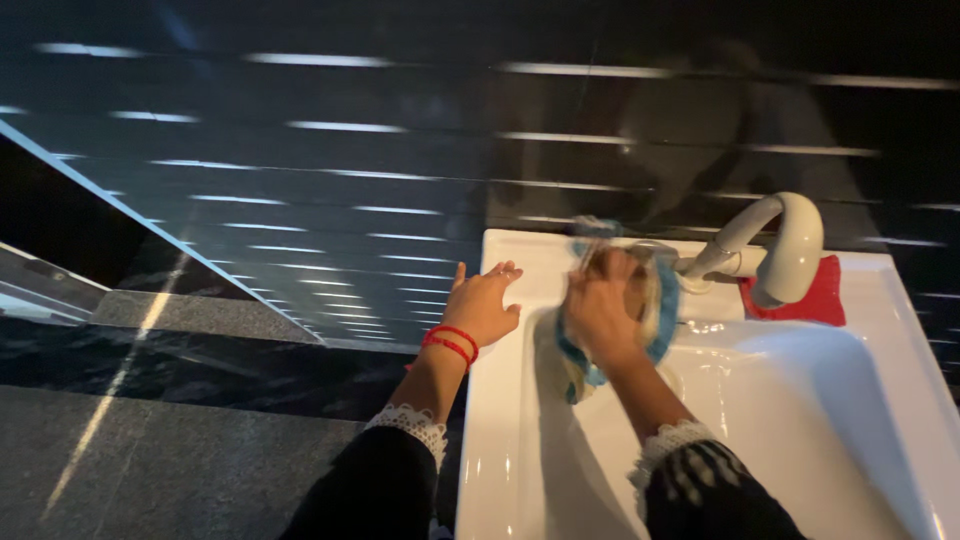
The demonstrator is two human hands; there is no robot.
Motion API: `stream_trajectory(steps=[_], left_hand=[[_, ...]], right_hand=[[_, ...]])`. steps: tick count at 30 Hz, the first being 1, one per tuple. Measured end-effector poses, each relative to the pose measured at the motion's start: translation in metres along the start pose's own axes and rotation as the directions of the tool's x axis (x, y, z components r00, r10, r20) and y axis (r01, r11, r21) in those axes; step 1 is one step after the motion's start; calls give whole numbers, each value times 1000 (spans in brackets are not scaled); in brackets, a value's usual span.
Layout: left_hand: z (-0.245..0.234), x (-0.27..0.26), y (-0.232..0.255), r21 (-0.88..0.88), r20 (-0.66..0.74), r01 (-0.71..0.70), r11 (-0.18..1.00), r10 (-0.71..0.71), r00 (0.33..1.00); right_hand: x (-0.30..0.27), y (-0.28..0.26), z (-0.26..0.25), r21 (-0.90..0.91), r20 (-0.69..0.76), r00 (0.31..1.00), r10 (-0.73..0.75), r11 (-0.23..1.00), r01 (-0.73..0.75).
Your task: The person cleans a white bathroom sink basin, a white faucet, and the tiled wall behind them using a striped blue cloth and a red cloth, wiping different surfaces multiple times.
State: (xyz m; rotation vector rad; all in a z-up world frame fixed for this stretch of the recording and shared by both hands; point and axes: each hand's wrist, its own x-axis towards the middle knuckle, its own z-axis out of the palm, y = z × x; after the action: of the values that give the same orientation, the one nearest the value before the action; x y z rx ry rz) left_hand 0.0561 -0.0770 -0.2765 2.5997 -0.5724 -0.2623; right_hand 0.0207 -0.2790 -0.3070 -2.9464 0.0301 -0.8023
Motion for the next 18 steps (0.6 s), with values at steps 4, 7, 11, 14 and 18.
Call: stream_trajectory(steps=[4,7,11,14,18], left_hand=[[4,0,2,-6,-2,-1,1000,1,1000],[4,-2,1,-15,-29,-23,1000,23,999],[4,-3,0,-74,-49,-10,997,6,999],[8,0,4,-156,-87,0,988,-14,996],[7,-1,8,-264,-186,3,964,-54,981]], right_hand=[[-14,47,-20,-143,74,978,196,972,-185],[-6,48,-8,-262,38,957,286,927,-267],[4,34,34,-80,-191,946,262,956,-281],[10,33,47,118,-398,882,254,967,-225],[2,8,29,-23,-47,990,130,991,-131]])
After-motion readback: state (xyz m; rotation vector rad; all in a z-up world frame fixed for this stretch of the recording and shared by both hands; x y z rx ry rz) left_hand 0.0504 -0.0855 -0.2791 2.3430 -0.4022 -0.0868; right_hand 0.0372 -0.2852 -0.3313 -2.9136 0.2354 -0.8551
